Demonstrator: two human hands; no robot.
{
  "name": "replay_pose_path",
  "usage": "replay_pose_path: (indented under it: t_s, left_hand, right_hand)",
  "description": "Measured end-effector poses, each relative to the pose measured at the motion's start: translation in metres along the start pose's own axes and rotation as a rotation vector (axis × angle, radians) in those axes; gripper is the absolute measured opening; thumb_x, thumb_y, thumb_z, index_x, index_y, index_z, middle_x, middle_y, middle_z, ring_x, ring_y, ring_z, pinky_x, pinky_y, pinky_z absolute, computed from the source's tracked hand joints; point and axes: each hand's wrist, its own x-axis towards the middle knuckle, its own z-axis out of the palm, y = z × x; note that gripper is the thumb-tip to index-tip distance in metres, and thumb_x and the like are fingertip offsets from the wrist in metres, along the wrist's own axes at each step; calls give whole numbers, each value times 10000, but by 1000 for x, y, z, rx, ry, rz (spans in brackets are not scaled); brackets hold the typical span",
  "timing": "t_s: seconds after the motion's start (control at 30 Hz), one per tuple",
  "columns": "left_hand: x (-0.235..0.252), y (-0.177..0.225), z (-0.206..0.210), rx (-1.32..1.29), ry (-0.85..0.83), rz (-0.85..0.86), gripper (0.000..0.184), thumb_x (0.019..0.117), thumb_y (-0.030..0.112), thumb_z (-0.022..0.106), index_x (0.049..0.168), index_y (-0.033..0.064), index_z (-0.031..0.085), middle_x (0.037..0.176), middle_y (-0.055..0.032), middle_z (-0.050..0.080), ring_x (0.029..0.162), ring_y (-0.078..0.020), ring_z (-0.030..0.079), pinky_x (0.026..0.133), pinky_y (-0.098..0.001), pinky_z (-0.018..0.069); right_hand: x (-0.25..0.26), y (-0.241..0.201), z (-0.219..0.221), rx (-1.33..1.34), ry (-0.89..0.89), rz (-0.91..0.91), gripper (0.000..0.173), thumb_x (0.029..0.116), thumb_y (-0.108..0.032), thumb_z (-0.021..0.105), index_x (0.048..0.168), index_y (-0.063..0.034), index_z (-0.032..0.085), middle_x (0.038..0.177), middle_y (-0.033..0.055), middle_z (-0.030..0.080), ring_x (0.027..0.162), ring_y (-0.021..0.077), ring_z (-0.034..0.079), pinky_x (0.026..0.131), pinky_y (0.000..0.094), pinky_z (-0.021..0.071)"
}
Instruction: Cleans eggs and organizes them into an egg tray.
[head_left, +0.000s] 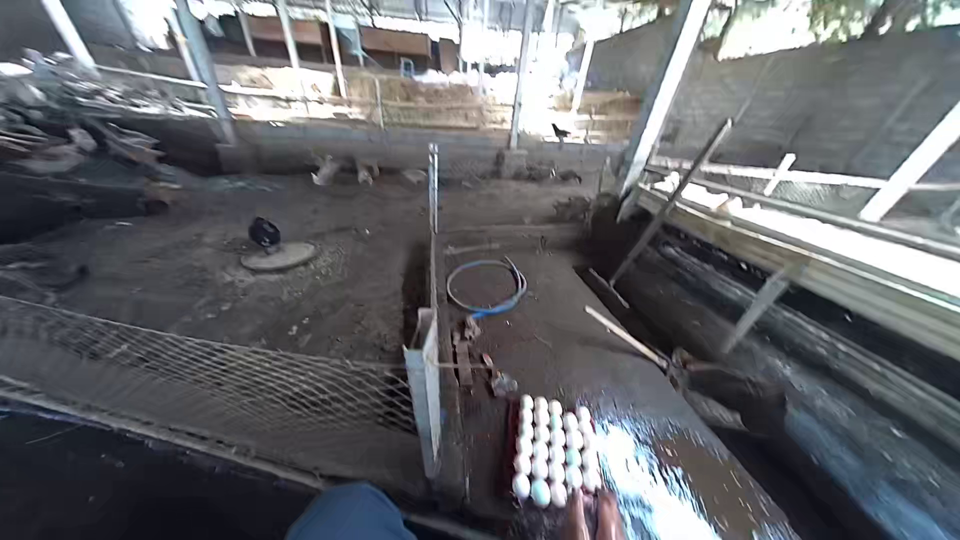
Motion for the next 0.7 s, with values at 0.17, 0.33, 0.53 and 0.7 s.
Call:
replay_pose_path:
  t_s: [0.17,0.33,0.53,0.7]
  left_hand:
    - [-3,11,6,-20,73,77,581,1121,317,219,1451,-105,445,1459,-303,496,1391,-350,472,1184,-497,345]
    - [-14,23,5,-38,8,-37,633,1122,345,107,1464,-83,423,1447,-287,483,1319,-302,500,1100,-441,415]
    - [-11,18,1,-13,-9,-58,692,1109,395,48,1473,-48,436,1458,-250,493,1290,-253,520,1041,-398,448]
    - [-12,19,-2,82,-71,-26,758,1091,379,-15,1358,-83,524,1356,-276,551,1235,-306,539,1078,-441,415]
  right_hand:
    - [-10,-9,-1,124,-9,-10,486,1077,-161,364,1488,97,395,1522,290,434,1409,338,457,1183,457,373]
    - [5,-16,-3,153,83,195,457,1100,-167,330,1491,65,374,1485,276,458,1348,323,494,1125,453,412]
    - [0,-6,-2,206,78,153,483,1071,-152,303,1500,59,368,1470,289,462,1338,322,497,1113,455,418]
    - [-13,-8,-3,128,4,96,514,1054,-177,290,1489,77,387,1488,291,454,1391,323,463,1168,440,379]
